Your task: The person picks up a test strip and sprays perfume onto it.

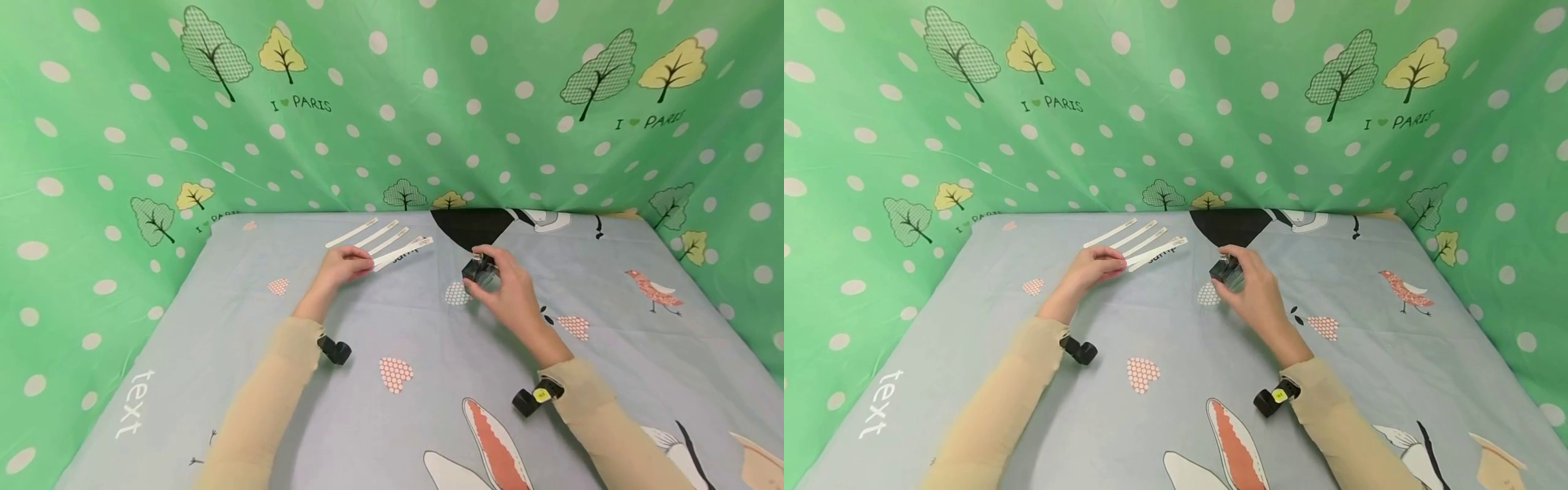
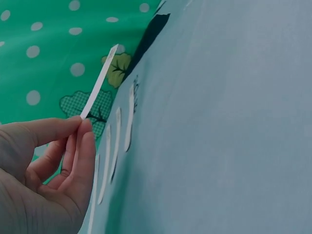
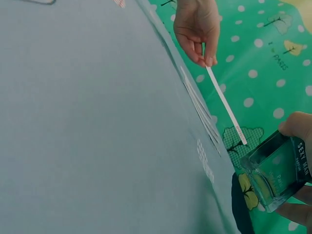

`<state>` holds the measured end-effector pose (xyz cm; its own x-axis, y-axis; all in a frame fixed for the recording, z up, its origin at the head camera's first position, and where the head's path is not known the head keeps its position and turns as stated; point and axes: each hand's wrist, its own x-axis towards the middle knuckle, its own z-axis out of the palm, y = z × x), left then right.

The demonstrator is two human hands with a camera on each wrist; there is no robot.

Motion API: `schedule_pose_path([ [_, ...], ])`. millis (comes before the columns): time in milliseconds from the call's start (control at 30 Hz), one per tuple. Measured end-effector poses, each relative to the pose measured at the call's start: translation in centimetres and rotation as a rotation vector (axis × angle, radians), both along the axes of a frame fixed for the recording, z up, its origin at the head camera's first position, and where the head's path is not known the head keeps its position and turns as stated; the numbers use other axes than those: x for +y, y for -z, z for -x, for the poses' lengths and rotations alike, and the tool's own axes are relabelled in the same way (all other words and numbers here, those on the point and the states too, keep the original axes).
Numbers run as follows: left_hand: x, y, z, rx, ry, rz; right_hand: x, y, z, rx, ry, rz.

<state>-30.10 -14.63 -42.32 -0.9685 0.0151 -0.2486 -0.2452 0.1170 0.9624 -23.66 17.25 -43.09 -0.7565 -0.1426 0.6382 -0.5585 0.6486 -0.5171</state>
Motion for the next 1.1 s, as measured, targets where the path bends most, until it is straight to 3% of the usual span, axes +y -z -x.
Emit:
schedule_pose_path([
  [233, 1.6, 1.1, 0.1, -0.062, 0.007, -0.003, 1.1, 0.6, 1.2, -0.122, -0.08, 0.087],
  [433, 2.3, 1.7, -0.1, -0.094, 0.061, -0.002, 1.9, 1.2, 1.8, -0.258, -0.168, 0.181],
  [667, 1.2, 1.0, -0.7, -0.112, 0.122, 0.058, 2.6, 2.1, 2.3, -0.364, -0.201, 0.231],
  [900, -0.8, 0.2, -0.7, -0.1, 0.107, 0.076, 3.2, 2.3, 2.7, -0.424, -0.249, 0.226],
  [1000, -1.4, -0.2, -0.8, -0.065, 0.096, 0.094, 3.6, 2.2, 2.7, -0.45, -0.292, 0.234],
  [1033, -1.6, -0.3, -0.9, -0.03, 0.081, 0.12, 3.8, 2.2, 2.7, -0.451, -0.3, 0.236],
  [1100, -1.8, -0.7, -1.0, 0.106, 0.021, 0.197, 4.4, 1.8, 2.6, -0.4, -0.29, 0.217],
])
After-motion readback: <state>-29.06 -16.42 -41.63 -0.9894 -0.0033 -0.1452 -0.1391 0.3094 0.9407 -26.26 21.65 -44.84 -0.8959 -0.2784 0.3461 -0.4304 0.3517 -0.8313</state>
